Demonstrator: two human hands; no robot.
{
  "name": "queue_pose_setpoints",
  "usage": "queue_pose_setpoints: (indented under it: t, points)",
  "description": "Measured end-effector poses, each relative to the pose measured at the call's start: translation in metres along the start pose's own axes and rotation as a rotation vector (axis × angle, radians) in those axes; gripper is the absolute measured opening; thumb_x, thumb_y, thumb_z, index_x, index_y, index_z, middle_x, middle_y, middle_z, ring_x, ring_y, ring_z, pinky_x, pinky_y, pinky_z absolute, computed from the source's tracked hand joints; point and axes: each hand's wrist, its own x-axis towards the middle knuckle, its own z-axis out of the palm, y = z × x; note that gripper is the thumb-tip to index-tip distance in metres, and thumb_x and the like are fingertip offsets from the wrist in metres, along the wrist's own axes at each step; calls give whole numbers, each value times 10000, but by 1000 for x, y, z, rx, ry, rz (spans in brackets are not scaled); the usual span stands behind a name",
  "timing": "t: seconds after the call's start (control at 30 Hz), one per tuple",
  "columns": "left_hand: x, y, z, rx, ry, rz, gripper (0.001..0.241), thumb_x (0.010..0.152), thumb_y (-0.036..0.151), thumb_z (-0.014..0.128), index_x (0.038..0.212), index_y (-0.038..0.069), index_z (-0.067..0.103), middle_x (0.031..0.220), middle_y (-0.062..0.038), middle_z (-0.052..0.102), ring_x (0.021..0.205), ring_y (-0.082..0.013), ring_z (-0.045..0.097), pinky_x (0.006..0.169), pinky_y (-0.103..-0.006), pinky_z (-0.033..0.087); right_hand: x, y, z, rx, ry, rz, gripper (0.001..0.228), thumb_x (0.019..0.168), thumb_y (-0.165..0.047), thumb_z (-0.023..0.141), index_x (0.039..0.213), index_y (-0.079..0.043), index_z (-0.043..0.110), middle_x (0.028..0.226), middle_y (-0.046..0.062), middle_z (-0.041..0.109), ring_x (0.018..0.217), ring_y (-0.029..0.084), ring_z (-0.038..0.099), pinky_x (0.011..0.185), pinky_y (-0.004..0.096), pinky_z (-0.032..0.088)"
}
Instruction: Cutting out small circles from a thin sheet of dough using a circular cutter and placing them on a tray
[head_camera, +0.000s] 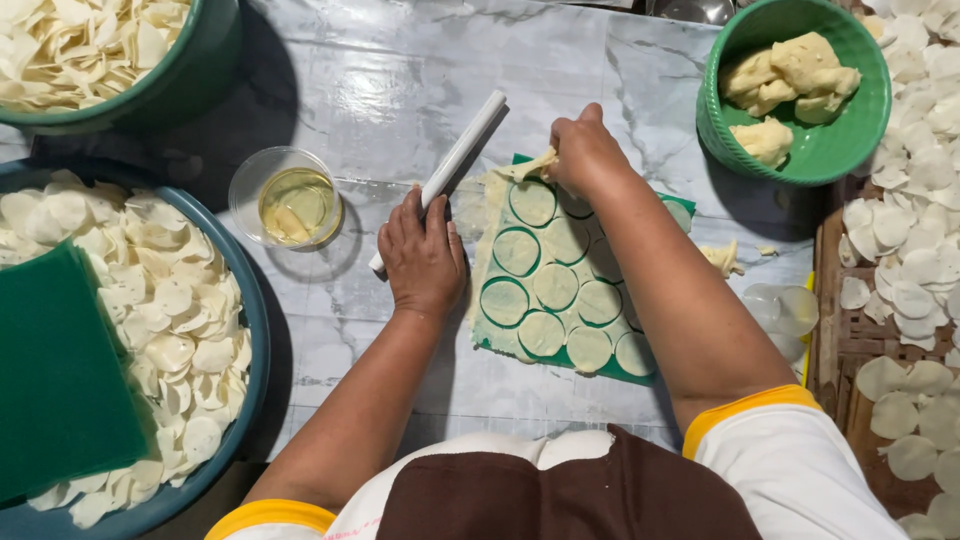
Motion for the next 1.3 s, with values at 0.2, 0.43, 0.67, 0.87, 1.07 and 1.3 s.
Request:
queue_pose_setpoints:
  t: [0.2, 0.43, 0.67, 0.87, 1.07, 1.3]
  points:
    - [0, -2, 4, 4, 1, 7, 345, 1051, 304, 473, 1358, 176, 563, 1425, -130, 474, 1295, -341, 468, 1047, -485, 347, 18, -32, -3, 389, -49, -200, 286, 886, -168, 821, 1081, -30, 663, 1038, 223, 679, 1049, 433, 692, 868, 539, 569]
    - [3, 2, -3, -10, -29, -44, 387, 962, 243, 564, 1328, 139, 636, 1479, -149, 518, 1267, -355, 515, 1028, -531, 384, 19, -38, 2, 325, -57, -58, 274, 787, -145, 806, 978, -180, 613, 960, -27, 688, 867, 162, 638, 732, 337, 459]
    - [-2, -4, 1, -45, 2, 19, 424, 947, 167, 535, 1365, 102, 557, 1465, -172, 455, 1308, -370, 449, 1043, -510, 339, 11, -29, 32, 366, -92, -138, 555, 791, -249, 890, 1181, -42, 554, 967, 186, 712, 939, 384, 713, 797, 529, 559]
    - [0, -4, 4, -48, 53, 38, 452, 910, 149, 547, 1357, 92, 563, 1459, -176, 456, 1300, -374, 447, 1031, -501, 337, 2, -50, 47, -73, -61, -94, 477, 745, -278, 900, 1116, -101, 659, 1134, 164, 597, 1057, 472, 676, 886, 585, 555]
    - [0, -7, 4, -81, 111, 29, 396, 949, 140, 506, 1336, 106, 583, 1430, -159, 482, 1282, -355, 465, 1026, -485, 332, -24, -72, 29, 76, -152, -123, 417, 787, -265, 840, 1110, -73, 659, 1075, 179, 612, 1067, 465, 674, 905, 557, 539]
    - [-2, -9, 2, -152, 115, -12, 477, 929, 90, 501, 1400, 155, 540, 1476, -118, 448, 1343, -321, 447, 1077, -463, 320, -35, -72, 43, 646, -223, -5, 379, 775, -235, 779, 1084, -50, 659, 843, 77, 674, 771, 191, 678, 725, 319, 548]
